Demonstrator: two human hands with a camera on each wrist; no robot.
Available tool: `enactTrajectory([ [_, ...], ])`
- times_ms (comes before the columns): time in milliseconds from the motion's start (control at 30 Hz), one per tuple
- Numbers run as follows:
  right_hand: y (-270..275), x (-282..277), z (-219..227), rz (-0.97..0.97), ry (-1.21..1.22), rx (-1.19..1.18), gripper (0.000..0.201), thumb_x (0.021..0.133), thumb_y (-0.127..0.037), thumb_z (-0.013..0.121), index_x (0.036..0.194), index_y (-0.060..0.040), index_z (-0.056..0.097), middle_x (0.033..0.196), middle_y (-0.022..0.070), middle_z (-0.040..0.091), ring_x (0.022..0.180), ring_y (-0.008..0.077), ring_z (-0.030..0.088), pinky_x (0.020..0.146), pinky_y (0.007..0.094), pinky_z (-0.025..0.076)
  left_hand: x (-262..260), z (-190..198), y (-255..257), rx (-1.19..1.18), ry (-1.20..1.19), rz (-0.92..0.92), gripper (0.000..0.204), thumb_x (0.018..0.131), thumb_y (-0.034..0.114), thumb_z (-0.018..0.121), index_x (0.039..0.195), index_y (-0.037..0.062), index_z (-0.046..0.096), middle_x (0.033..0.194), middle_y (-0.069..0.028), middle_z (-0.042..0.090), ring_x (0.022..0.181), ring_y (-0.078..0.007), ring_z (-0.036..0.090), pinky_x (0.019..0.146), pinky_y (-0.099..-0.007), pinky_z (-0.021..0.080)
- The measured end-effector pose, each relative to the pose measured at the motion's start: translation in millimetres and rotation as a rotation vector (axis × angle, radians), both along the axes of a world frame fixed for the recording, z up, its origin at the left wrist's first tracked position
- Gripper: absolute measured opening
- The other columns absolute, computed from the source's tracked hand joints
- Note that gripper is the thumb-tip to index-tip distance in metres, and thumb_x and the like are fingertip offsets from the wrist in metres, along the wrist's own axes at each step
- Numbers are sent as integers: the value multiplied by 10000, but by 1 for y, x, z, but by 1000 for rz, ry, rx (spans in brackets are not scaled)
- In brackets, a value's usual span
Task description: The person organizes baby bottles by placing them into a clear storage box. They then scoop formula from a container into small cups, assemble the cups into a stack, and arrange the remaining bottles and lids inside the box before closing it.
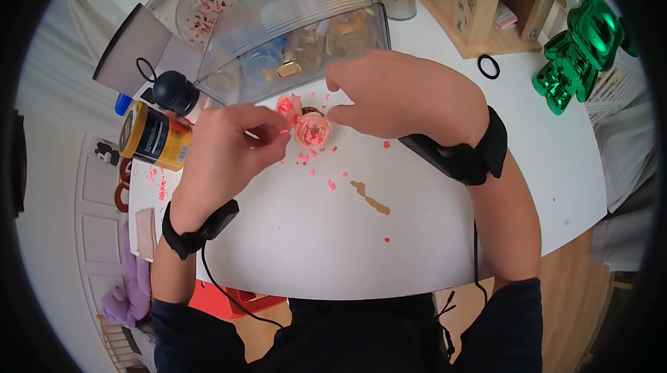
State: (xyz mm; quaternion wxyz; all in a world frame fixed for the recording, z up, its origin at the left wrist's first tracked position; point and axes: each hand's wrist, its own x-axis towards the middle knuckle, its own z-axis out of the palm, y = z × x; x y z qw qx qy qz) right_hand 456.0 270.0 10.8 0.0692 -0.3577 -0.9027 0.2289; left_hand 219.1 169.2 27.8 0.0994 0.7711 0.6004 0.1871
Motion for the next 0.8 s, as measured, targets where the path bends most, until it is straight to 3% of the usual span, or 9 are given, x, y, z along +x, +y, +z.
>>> enactTrajectory([
  [200, 1, 1, -4, 31, -13, 65, 440, 1022, -342, 689, 1293, 4, 672, 929, 192, 780, 862, 369, 753, 789, 439, 578, 16, -17, 11, 72, 42, -123, 126, 850, 46, 835, 957, -4, 790, 855, -141, 782, 727, -238, 773, 699, -322, 611],
  [600, 1, 1, 3, 25, -37, 45, 450, 1021, -344, 694, 1298, 10, 669, 942, 209, 770, 899, 389, 750, 818, 453, 580, 18, -12, 16, 85, 136, 15, 172, 881, 179, 889, 874, 26, 810, 714, -108, 740, 607, -218, 710, 613, -335, 547],
  [667, 1, 1, 2, 30, -45, 43, 449, 1022, -342, 694, 1298, 11, 666, 948, 210, 771, 899, 390, 750, 818, 453, 581, 15, -13, 18, 90, 116, -2, 167, 877, 180, 892, 883, 32, 817, 727, -112, 743, 622, -215, 708, 619, -334, 546],
  [767, -4, 2, 6, -6, 18, 10, 386, 1009, -348, 668, 1119, 19, 715, 927, 205, 756, 928, 395, 739, 823, 487, 577, 13, -15, 18, 71, 65, -32, 156, 873, 178, 893, 901, 40, 826, 773, -115, 760, 665, -215, 707, 644, -340, 550],
  [800, -4, 1, 8, -6, 4, -17, 402, 1013, -347, 678, 1185, 15, 695, 938, 209, 761, 922, 393, 744, 822, 477, 579, 12, -16, 19, 63, 46, -45, 153, 872, 176, 893, 907, 42, 828, 793, -116, 767, 683, -216, 708, 655, -344, 552],
])
